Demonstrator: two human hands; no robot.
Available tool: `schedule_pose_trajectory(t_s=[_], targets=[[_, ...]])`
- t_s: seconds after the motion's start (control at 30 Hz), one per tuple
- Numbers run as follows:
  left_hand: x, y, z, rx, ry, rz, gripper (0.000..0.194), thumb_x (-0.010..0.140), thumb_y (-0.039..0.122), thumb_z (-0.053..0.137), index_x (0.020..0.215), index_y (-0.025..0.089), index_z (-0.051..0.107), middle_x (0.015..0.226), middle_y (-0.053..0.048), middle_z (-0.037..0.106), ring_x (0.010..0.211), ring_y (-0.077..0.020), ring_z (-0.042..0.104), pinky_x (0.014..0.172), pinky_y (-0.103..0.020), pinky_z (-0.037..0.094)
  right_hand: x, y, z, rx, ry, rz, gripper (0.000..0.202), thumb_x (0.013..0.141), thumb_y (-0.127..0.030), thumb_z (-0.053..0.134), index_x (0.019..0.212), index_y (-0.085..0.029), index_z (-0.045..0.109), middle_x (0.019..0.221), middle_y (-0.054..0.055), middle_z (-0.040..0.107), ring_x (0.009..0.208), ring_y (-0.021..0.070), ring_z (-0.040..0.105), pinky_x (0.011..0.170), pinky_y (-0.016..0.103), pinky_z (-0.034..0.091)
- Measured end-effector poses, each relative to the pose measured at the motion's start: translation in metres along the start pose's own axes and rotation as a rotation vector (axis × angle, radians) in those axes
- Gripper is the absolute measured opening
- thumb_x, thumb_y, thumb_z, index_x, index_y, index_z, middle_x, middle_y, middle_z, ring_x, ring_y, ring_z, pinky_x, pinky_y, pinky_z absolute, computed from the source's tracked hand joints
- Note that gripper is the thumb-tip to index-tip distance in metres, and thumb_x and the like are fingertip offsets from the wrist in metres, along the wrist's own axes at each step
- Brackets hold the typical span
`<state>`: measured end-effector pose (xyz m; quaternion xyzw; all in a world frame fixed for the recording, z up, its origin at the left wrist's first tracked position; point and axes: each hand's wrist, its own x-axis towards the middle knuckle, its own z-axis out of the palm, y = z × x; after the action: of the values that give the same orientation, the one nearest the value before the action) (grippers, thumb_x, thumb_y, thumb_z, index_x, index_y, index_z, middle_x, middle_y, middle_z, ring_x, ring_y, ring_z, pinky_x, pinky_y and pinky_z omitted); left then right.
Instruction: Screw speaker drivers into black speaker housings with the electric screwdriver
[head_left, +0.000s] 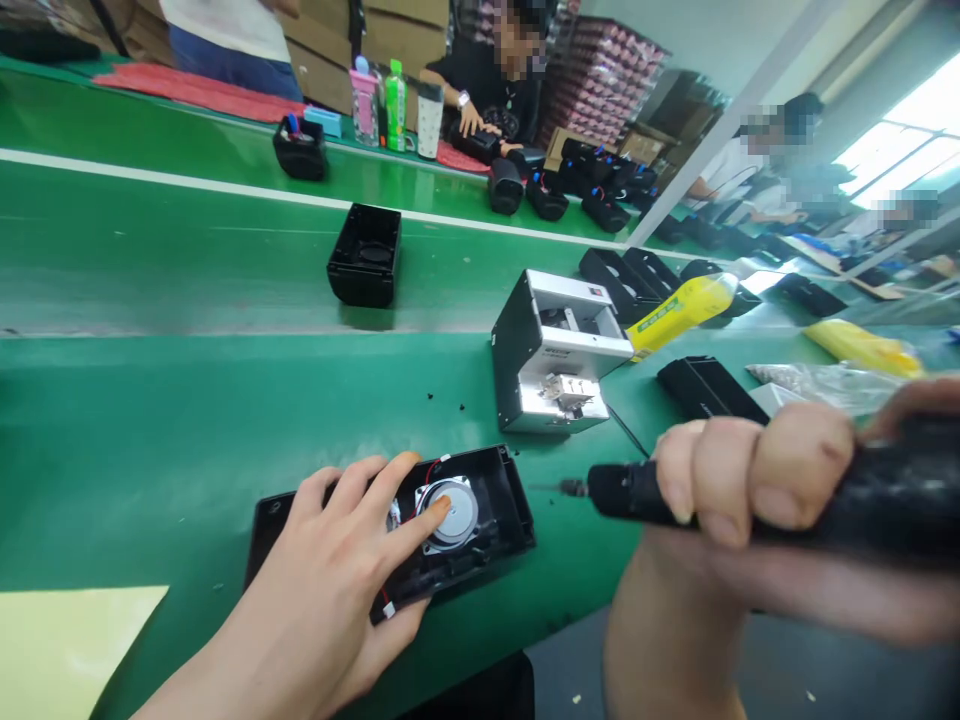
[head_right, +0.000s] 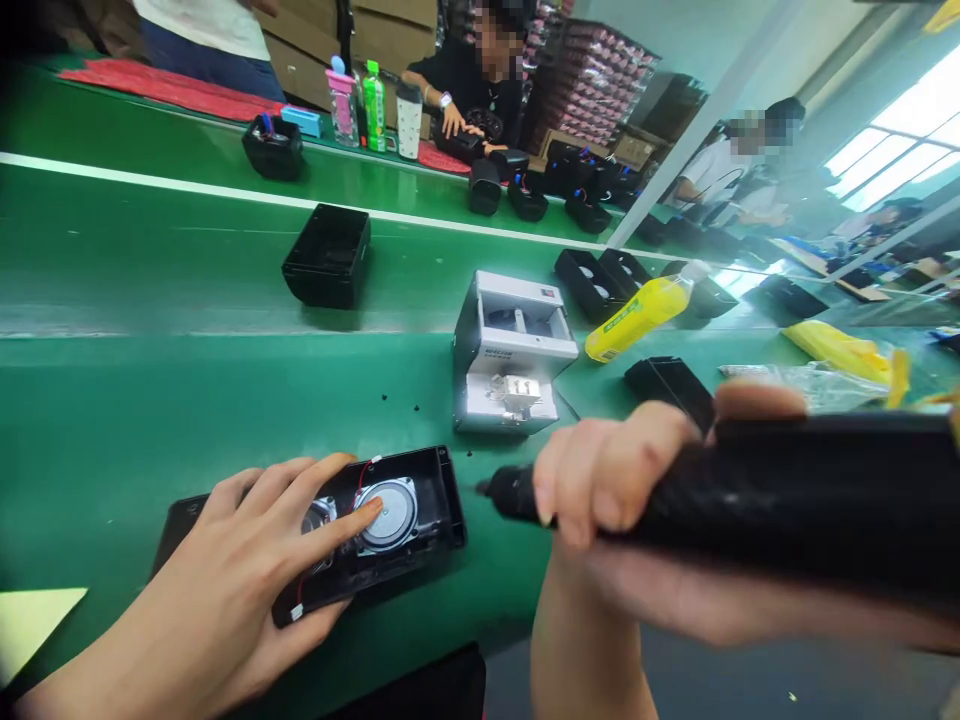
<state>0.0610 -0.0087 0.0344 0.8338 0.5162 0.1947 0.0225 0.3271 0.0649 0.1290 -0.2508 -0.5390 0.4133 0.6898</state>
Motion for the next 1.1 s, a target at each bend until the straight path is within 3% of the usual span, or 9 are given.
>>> schedule_pose_trajectory(t_s=[0.07, 0.13, 0.2, 0.3, 0.5, 0.77, 0.93, 1.1], targets=[[-0.001, -0.002, 0.003, 0.013, 0.04, 0.015, 0.051, 0.082, 0.033, 0.071, 0.133, 0.038, 0.073, 0.149, -0.013, 0.063, 0.125, -0.0401, 0.06, 0.098, -0.063, 0.049, 0.026, 0.001, -0.005, -0.063, 0.082, -0.2, 0.039, 0.083, -0.065, 0.089, 0.108, -0.037, 0.078, 0.06, -0.008, 0.048, 0.04, 0.0113, 0.04, 0.037, 0.027, 0.042], [-0.002, -0.004, 0.006, 0.041, 0.065, 0.05, 0.054, 0.081, 0.029, 0.069, 0.134, 0.038, 0.072, 0.148, -0.013, 0.063, 0.124, -0.0396, 0.06, 0.095, -0.061, 0.05, 0.051, 0.014, -0.007, -0.115, 0.156, -0.346, 0.048, 0.094, -0.076, 0.066, 0.104, -0.029, 0.074, 0.059, -0.006, 0.049, 0.042, 0.012, 0.044, 0.037, 0.024, 0.04], [-0.002, -0.007, 0.009, 0.069, 0.073, 0.083, 0.058, 0.08, 0.026, 0.067, 0.137, 0.038, 0.07, 0.149, -0.014, 0.061, 0.124, -0.0392, 0.06, 0.095, -0.06, 0.05, 0.069, 0.031, -0.009, -0.127, 0.173, -0.364, 0.053, 0.098, -0.078, 0.056, 0.106, -0.027, 0.07, 0.058, -0.006, 0.05, 0.041, 0.0121, 0.045, 0.036, 0.023, 0.038], [-0.003, -0.012, 0.012, 0.089, 0.076, 0.115, 0.06, 0.081, 0.025, 0.066, 0.14, 0.038, 0.069, 0.152, -0.013, 0.058, 0.125, -0.0393, 0.06, 0.095, -0.06, 0.049, 0.081, 0.051, -0.012, -0.117, 0.173, -0.323, 0.059, 0.097, -0.082, 0.054, 0.108, -0.025, 0.065, 0.057, -0.007, 0.051, 0.038, 0.0114, 0.044, 0.035, 0.022, 0.035], [-0.004, -0.017, 0.014, 0.088, 0.056, 0.109, 0.064, 0.081, 0.029, 0.068, 0.143, 0.042, 0.067, 0.155, -0.01, 0.057, 0.127, -0.0393, 0.06, 0.097, -0.059, 0.049, 0.079, 0.062, -0.016, -0.119, 0.156, -0.287, 0.066, 0.097, -0.087, 0.046, 0.108, -0.023, 0.061, 0.057, -0.009, 0.051, 0.035, 0.0115, 0.042, 0.034, 0.023, 0.033], [-0.006, -0.009, 0.011, 0.043, 0.046, 0.034, 0.061, 0.08, 0.026, 0.068, 0.139, 0.041, 0.069, 0.157, -0.009, 0.056, 0.132, -0.04, 0.058, 0.104, -0.062, 0.046, 0.071, 0.058, -0.018, -0.108, 0.123, -0.247, 0.073, 0.092, -0.089, 0.054, 0.117, -0.022, 0.066, 0.057, -0.008, 0.053, 0.036, 0.0118, 0.044, 0.035, 0.023, 0.036], [-0.004, -0.007, 0.01, 0.05, 0.077, 0.073, 0.065, 0.077, 0.027, 0.072, 0.14, 0.041, 0.069, 0.155, -0.01, 0.059, 0.127, -0.0397, 0.061, 0.1, -0.059, 0.047, 0.057, 0.047, -0.017, -0.102, 0.121, -0.241, 0.069, 0.092, -0.087, 0.057, 0.108, -0.022, 0.071, 0.055, -0.008, 0.051, 0.033, 0.0105, 0.04, 0.031, 0.021, 0.034], [-0.001, -0.004, 0.008, 0.004, 0.055, 0.011, 0.054, 0.081, 0.042, 0.078, 0.134, 0.042, 0.072, 0.153, -0.009, 0.062, 0.126, -0.0394, 0.062, 0.102, -0.06, 0.047, 0.043, 0.014, -0.013, -0.035, 0.087, -0.256, 0.068, 0.082, -0.084, 0.073, 0.114, -0.025, 0.077, 0.053, -0.009, 0.051, 0.03, 0.0101, 0.038, 0.029, 0.022, 0.029]])
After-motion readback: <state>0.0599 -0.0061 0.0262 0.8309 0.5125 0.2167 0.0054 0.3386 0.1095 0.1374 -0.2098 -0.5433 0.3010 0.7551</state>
